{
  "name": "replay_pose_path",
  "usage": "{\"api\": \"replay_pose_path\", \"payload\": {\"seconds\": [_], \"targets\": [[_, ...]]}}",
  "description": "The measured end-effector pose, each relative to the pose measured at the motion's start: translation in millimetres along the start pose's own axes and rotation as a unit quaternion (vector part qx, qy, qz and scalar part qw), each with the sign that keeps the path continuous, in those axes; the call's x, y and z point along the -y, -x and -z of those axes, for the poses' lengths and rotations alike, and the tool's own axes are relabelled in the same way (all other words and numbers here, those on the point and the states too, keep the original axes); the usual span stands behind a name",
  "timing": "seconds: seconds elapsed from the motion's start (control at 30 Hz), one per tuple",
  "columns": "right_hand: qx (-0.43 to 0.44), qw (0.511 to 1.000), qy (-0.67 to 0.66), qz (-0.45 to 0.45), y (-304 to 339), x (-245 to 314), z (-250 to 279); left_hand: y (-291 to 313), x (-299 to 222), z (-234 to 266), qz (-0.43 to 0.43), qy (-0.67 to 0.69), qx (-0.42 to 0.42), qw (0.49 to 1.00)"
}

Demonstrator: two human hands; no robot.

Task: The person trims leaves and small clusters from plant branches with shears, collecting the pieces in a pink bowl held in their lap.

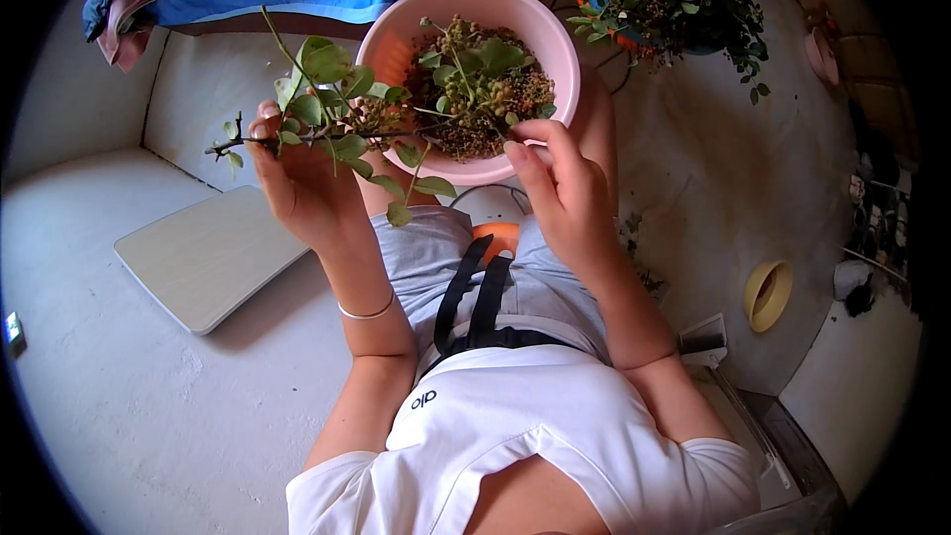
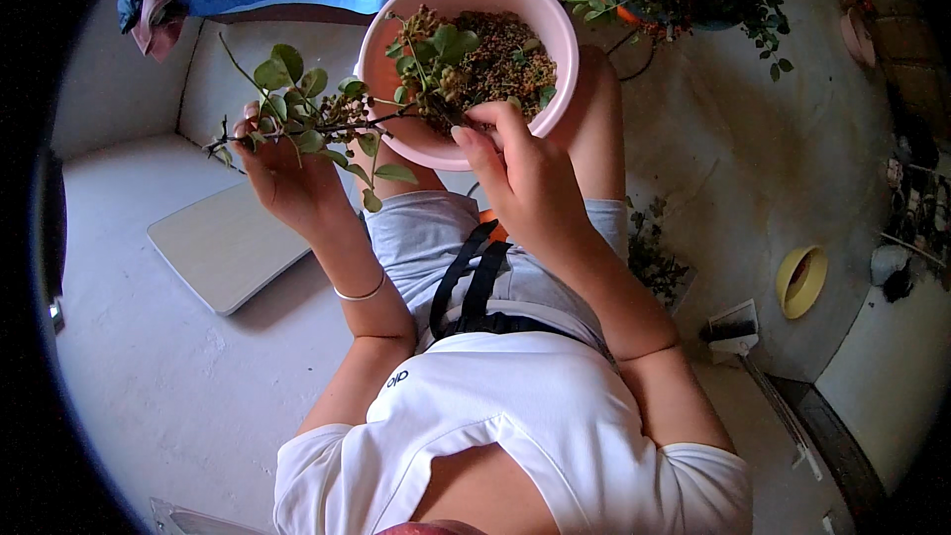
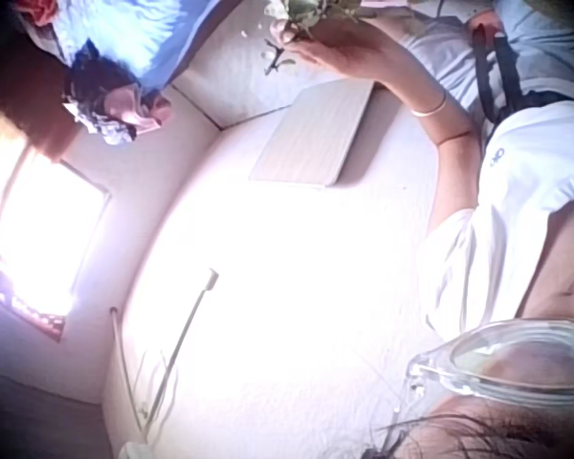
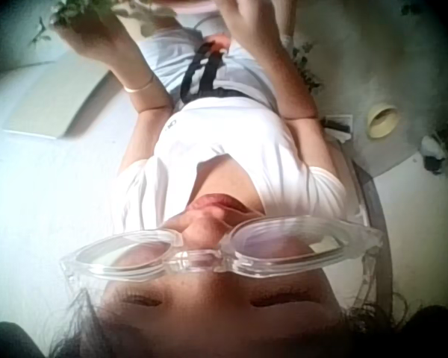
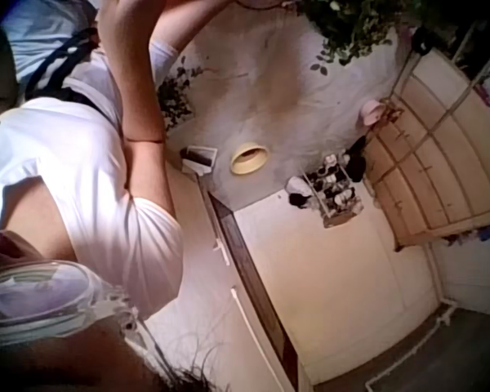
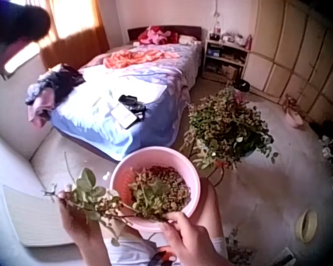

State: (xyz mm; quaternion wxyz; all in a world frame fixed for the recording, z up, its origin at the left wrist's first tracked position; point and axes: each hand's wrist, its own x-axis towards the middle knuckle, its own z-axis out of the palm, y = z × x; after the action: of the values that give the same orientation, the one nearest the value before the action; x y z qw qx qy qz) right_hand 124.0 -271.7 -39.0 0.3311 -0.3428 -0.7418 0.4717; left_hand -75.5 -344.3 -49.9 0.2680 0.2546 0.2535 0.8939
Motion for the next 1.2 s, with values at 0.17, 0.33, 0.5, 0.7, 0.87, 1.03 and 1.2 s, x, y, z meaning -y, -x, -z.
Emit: {"api": "replay_pose_path", "payload": {"seconds": [0.17,0.33,0.5,0.7,0.87,1.03,1.2], "targets": [[0.01,1.0,0.009,-0.008,0,0,-1,0,0,-1,-0.002,0.0,0.008,1.0],[0.028,0.999,0.014,-0.021,-2,1,2,0,1,-1,0.0,0.0,0.009,1.0],[0.031,0.999,0.02,-0.011,0,0,1,0,0,-2,-0.001,-0.01,-0.007,1.0],[0.031,0.999,0.023,-0.009,-2,0,2,0,1,1,0.009,0.012,-0.011,1.0],[0.037,0.998,0.014,-0.045,-3,2,2,2,3,4,0.025,0.063,0.011,0.998],[0.063,0.966,-0.217,-0.125,-3,-10,2,0,4,6,0.015,0.039,0.0,0.999],[0.091,0.881,-0.412,-0.216,-5,-2,10,-2,4,12,0.053,0.059,-0.034,0.996]]}}
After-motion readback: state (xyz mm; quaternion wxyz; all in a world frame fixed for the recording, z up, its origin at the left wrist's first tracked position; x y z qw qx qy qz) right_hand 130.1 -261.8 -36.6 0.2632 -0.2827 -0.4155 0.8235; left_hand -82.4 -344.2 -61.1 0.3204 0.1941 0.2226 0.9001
